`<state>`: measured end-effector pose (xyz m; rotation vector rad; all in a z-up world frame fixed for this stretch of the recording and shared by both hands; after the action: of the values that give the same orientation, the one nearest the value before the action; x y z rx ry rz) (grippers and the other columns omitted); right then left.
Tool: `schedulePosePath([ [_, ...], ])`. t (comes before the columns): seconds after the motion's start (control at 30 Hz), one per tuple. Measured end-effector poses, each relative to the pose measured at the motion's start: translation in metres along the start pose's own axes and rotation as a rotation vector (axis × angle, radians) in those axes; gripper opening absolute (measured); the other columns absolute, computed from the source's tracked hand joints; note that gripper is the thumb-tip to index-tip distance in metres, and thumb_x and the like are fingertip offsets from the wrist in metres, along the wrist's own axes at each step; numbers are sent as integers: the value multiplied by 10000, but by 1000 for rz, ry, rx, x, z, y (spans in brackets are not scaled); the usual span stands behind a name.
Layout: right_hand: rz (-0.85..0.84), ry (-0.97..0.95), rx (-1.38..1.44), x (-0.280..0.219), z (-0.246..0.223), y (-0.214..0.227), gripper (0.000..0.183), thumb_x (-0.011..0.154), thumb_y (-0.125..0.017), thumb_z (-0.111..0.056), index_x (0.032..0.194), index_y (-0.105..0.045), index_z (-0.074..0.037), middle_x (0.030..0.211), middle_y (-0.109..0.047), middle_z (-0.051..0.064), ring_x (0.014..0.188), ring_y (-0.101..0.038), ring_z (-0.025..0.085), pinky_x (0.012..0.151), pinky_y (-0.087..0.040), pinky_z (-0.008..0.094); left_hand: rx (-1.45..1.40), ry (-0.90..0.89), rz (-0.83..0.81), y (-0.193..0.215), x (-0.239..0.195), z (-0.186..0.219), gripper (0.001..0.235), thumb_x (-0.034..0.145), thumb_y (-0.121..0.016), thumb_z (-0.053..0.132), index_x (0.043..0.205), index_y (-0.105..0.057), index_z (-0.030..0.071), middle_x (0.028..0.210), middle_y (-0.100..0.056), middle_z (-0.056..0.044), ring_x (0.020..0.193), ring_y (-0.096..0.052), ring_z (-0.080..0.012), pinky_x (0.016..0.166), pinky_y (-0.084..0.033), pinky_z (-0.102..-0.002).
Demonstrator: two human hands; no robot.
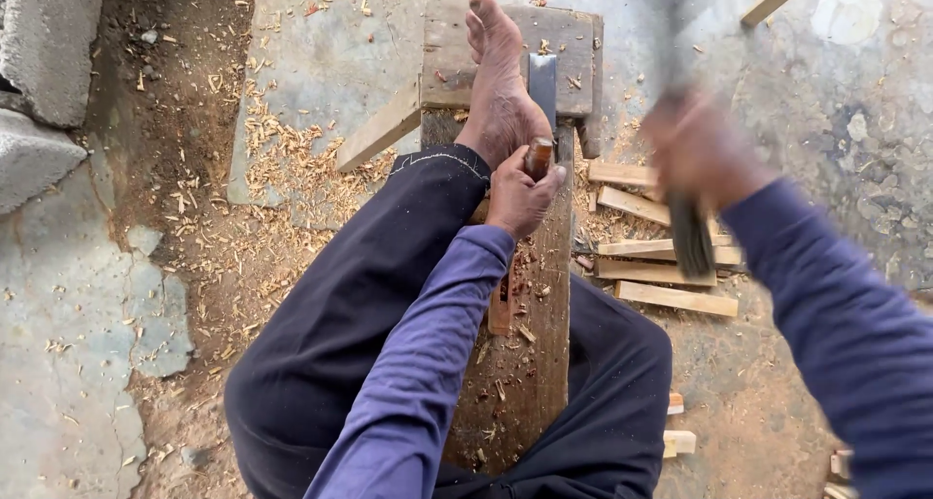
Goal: The person sits on the ground and uses a chisel and hammer to carve a groove into a piece of wood held steady by their bare foot. They repeatedly strike the chisel to remove wood shavings and then clear the debris from the carved area.
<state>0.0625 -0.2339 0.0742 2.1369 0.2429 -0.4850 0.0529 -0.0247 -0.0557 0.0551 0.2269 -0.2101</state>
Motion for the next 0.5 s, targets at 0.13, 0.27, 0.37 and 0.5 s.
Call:
schedulePosePath([
  [0.13,-385,-99,-405,-30,-57,7,54,994,-579,-84,1028,-554,-50,836,-575,83,733,-577,178,698,-531,392,5,69,-19,1,0,1,218,933,-720,240,852,-613,68,702,-616,-11,621,-553,-98,602,-533,-305],
  [0.27,5,-252,83,-22,-74,78,127,1033,-643,-216,1033,-603,-95,810,-575,69,642,-534,172,593,-518,307,-8,59,16,1,-3,-7,207,906,-747,228,879,-621,67,699,-601,-7,617,-530,-95,590,-511,-302],
  [0.37,299,32,489,6,-16,70,201,1105,-612,-244,955,-585,-113,720,-543,20,555,-526,134,480,-501,270,-45,-1,52,-2,-1,-12,218,898,-768,215,888,-617,58,704,-587,-13,625,-508,-95,587,-494,-301],
  [0.5,-276,40,-136,-40,-37,-64,244,811,-731,-103,992,-570,-79,777,-627,58,771,-601,187,778,-505,350,-196,28,13,-12,10,-45,176,911,-734,190,880,-644,42,709,-590,-17,626,-519,-108,561,-471,-316],
])
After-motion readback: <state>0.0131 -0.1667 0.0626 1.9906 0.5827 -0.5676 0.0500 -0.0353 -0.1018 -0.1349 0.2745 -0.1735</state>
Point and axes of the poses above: each hand's wrist, its own x-axis towards the middle knuckle, its own y-axis out of the back of the hand, z = x × y, the point moved 2 cm from there along x, towards the middle knuckle
